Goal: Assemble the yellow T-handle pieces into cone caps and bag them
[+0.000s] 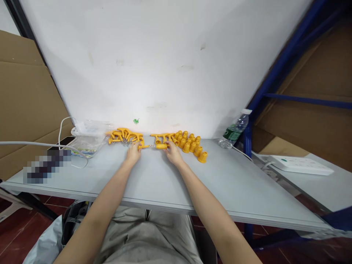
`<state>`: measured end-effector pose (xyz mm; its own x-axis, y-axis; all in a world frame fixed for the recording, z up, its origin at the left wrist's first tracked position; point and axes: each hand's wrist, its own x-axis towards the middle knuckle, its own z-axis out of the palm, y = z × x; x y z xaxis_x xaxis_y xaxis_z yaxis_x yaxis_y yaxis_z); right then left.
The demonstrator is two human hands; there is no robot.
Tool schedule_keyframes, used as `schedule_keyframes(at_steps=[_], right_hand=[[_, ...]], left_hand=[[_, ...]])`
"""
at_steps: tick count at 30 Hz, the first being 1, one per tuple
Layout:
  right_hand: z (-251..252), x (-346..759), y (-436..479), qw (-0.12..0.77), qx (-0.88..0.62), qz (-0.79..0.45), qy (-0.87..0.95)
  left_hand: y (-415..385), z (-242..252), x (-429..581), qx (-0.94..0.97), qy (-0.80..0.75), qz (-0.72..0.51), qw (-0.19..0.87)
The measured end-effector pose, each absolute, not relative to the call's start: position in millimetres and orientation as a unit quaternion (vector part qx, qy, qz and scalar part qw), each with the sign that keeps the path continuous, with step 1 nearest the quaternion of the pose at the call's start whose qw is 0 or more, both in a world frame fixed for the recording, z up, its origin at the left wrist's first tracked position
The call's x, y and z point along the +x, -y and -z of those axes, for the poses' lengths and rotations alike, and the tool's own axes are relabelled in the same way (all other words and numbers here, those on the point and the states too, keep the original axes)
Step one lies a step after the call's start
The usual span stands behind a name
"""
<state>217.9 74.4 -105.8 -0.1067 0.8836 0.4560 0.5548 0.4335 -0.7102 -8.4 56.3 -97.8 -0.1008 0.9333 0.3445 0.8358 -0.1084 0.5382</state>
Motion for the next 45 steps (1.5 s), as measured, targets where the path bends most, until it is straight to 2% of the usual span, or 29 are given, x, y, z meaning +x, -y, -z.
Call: schedule_keyframes(at_steps=[8,18,27,35,45], right_hand=[[103.8,218.5,-73.6,0.462,-0.499,-0.195,0.707],[102.5,218.3,-73.8,0.477,-0.393,-0.203,0.759],[83.5,219.6,-61.8,0.443,-0.455,-0.248,0.731],[64.7,221.7,-45.3,0.395,-0.431,-0.326,0.743],[67.7,217.6,-49.8,0.420,-0.498,-0.411,0.638]], left_hand=[[-57.6,98.0,-9.4,0.671,-0.659,-0.333,0.071],[-54.8,99.7,-4.7,0.756,-0.540,-0.367,0.048],[-52.5,96.7,-1.9,0.767,-0.504,-0.395,0.038],[-52.1,93.4,-4.2,0.771,-0.506,-0.387,0.019],[-45.3,88.9,5.5,0.763,-0.513,-0.392,0.024]])
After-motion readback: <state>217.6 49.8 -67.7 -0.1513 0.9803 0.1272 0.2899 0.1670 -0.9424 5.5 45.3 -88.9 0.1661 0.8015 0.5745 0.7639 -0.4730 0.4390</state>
